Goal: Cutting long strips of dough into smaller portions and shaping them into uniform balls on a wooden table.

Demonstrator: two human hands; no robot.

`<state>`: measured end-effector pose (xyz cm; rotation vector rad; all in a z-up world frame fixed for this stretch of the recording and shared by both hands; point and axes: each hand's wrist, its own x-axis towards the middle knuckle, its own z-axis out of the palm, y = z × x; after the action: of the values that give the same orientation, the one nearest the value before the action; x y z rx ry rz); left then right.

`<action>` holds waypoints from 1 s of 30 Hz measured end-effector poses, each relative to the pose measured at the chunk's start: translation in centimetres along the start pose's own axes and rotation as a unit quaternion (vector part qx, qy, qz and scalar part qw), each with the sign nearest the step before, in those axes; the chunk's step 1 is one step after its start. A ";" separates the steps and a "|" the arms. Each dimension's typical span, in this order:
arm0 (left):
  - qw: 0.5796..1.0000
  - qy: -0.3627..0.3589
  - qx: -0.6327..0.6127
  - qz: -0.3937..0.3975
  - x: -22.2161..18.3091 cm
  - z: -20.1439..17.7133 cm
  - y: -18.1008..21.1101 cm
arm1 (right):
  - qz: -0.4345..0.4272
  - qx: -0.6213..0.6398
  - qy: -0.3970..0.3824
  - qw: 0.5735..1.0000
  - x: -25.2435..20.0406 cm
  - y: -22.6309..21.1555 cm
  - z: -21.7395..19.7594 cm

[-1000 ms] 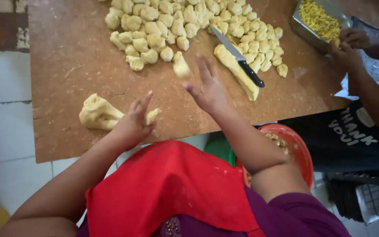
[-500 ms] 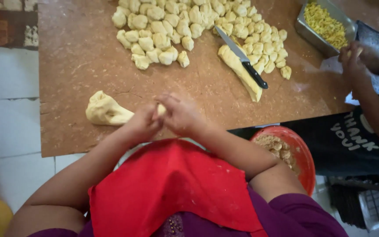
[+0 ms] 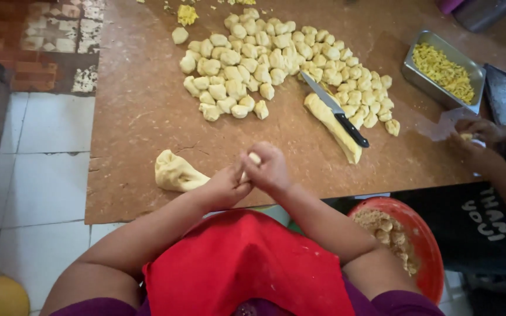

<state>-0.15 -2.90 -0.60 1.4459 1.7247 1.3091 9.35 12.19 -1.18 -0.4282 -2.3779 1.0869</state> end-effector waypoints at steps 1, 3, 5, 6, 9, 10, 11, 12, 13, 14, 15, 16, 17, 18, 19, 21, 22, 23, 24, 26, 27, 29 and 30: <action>1.000 0.003 0.001 0.000 -0.9 0.6 1.0 | -0.002 0.000 -0.001 1.000 1.1 1.7 -0.1; 0.979 -0.195 0.049 0.014 -2.8 1.6 3.0 | 0.064 -0.243 -0.014 0.968 3.3 5.0 0.0; 0.993 -0.119 0.019 -0.018 -2.5 1.4 0.2 | 0.013 -0.281 -0.042 0.959 -0.3 6.3 0.2; 0.999 -0.033 0.004 -0.037 -1.1 0.0 -1.2 | -0.055 -0.318 -0.054 0.945 0.1 6.7 0.1; 0.989 0.076 -0.073 -0.106 -3.1 -1.4 -8.2 | -0.089 -0.316 -0.179 0.928 -5.1 9.2 1.0; 0.988 0.080 -0.072 -0.108 -4.0 -2.4 -7.2 | -0.092 -0.314 -0.182 0.927 -6.1 8.8 0.1; 0.989 0.073 -0.048 -0.119 -4.8 -3.5 -6.2 | -0.111 -0.261 -0.226 0.932 -7.1 8.5 -0.9; 0.990 0.065 -0.021 -0.124 -5.1 -4.8 -5.1 | -0.130 -0.211 -0.262 0.933 -7.7 8.3 -2.1; 0.991 0.067 -0.018 -0.119 -4.5 -5.0 -5.3 | -0.134 -0.213 -0.258 0.933 -4.9 8.2 -3.2; 0.992 0.056 0.024 -0.109 -5.0 -4.5 -5.4 | -0.036 -0.192 -0.292 0.936 -3.4 8.0 -4.2; 0.992 0.045 0.065 -0.100 -5.5 -4.0 -5.5 | 0.063 -0.169 -0.322 0.929 -1.9 7.9 -5.0; 0.992 0.045 0.066 -0.099 -5.2 -3.8 -4.2 | 0.062 -0.169 -0.321 0.930 0.5 5.4 -6.2; 0.987 0.033 0.081 -0.135 -5.0 -3.7 -2.9 | 0.098 -0.256 -0.244 0.930 2.9 2.8 -7.3; 0.980 0.021 0.096 -0.173 -4.9 -3.4 -1.6 | 0.132 -0.338 -0.165 0.917 5.1 0.1 -8.4; 0.980 0.021 0.095 -0.174 -4.8 -3.1 -1.1 | 0.131 -0.338 -0.166 0.917 5.1 -2.2 -7.7; 0.973 0.032 0.088 -0.210 -4.3 -2.9 -0.2 | 0.193 -0.282 -0.179 0.922 5.3 -6.8 -6.4; 0.973 0.032 0.088 -0.211 -3.9 -2.9 -0.2 | 0.193 -0.281 -0.180 0.923 4.0 -6.6 -4.4; 0.983 0.069 0.074 -0.151 -3.5 -2.9 -0.2 | 0.102 -0.206 -0.226 0.947 2.7 -6.3 -2.5; 0.988 0.105 0.059 -0.092 -3.2 -2.9 -0.3 | 0.010 -0.128 -0.268 0.955 1.3 -6.1 -0.5; 0.987 0.120 0.059 -0.087 -3.4 -1.8 -3.0 | -0.059 -0.077 -0.222 0.970 -0.2 -2.2 0.9; 0.986 0.136 0.060 -0.079 -3.6 -1.4 -4.3 | -0.128 -0.026 -0.173 0.976 -0.9 -0.4 1.7; 0.987 0.096 0.078 -0.102 -4.2 -1.7 -4.6 | -0.103 0.017 -0.144 0.984 0.0 0.0 0.6; 0.986 0.052 0.095 -0.124 -4.6 -1.8 -4.7 | -0.073 0.057 -0.112 0.989 0.4 0.2 0.0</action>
<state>-2.39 -7.60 -4.99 1.2298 2.0717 1.1306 9.05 12.53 -1.22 -0.0938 -2.4769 1.2513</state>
